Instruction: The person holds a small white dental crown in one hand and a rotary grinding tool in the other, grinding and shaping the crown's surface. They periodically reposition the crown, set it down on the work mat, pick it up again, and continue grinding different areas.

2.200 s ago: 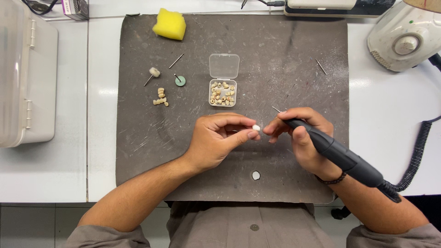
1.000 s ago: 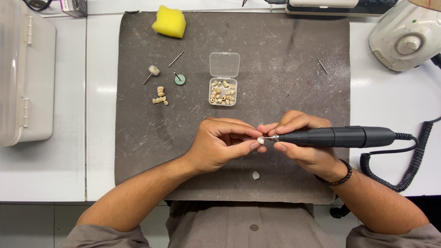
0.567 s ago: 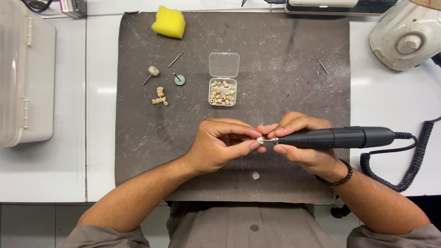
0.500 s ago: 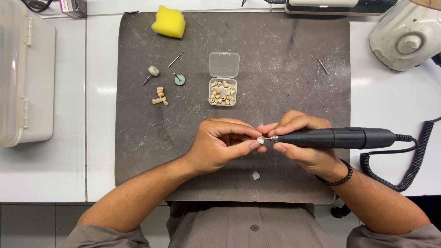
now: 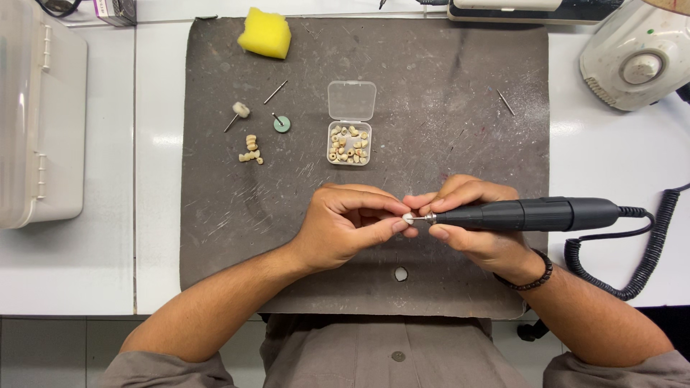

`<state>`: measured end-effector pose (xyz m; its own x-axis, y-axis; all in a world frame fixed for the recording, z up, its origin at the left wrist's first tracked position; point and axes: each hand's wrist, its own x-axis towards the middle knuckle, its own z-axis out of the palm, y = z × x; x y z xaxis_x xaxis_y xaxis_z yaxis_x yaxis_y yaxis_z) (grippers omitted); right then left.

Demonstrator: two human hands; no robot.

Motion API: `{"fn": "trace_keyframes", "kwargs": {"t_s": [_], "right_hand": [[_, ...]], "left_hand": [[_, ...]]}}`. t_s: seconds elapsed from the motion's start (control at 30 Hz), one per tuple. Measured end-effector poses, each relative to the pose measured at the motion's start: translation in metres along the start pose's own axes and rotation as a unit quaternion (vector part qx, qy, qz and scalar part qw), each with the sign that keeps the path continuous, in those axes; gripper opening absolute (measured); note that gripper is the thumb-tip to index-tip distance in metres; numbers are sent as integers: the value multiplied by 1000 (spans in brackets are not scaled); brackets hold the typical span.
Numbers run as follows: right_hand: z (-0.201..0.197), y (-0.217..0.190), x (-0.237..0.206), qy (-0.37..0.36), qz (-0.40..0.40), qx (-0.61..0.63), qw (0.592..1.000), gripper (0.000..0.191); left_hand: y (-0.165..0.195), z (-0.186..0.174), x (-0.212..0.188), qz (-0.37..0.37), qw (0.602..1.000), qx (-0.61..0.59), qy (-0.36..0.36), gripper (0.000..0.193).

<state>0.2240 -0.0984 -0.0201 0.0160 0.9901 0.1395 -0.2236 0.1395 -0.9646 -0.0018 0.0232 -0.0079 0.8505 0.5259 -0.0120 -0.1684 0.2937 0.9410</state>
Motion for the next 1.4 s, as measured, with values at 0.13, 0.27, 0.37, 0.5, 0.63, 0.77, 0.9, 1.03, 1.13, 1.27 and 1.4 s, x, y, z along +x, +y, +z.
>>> {"fn": "trace_keyframes", "kwargs": {"t_s": [0.13,0.27,0.37,0.5,0.63,0.77,0.9,1.03,1.13,1.27,1.4], "right_hand": [[1,-1,1,8,-4,1,1000,19],[3,-2,3,8,-2,-15,1000,20],[4,-2,3,6,-4,-19,1000,20],[3,-3,3,3,-5,-11,1000,19],[2,-3,2,-13,-14,-25,999,21],[3,-2,1,9,-9,-16,1000,20],[5,-2,1,13,-10,-31,999,20],[6,-2,2,8,-19,-40,999,23],[6,-3,2,2,-27,-36,999,23],[7,-3,4,5,-25,-30,999,23],[7,-2,4,9,-24,-22,999,24]], "left_hand": [[0,0,1,-1,1000,10,-1,13],[0,0,1,-2,1000,-1,0,14],[-1,0,-1,-8,1000,-16,3,14],[-2,-1,-1,4,1000,-9,-2,14],[-3,-1,-1,3,1000,-26,0,14],[-4,-1,-1,-10,999,-40,6,16],[-4,-1,0,-12,998,-54,3,16],[-4,-1,-2,-14,999,-50,6,16],[-5,-1,-2,-11,998,-58,6,16],[-6,0,-1,-3,998,-59,6,16],[-5,-2,-1,-4,998,-55,-1,16]]}}
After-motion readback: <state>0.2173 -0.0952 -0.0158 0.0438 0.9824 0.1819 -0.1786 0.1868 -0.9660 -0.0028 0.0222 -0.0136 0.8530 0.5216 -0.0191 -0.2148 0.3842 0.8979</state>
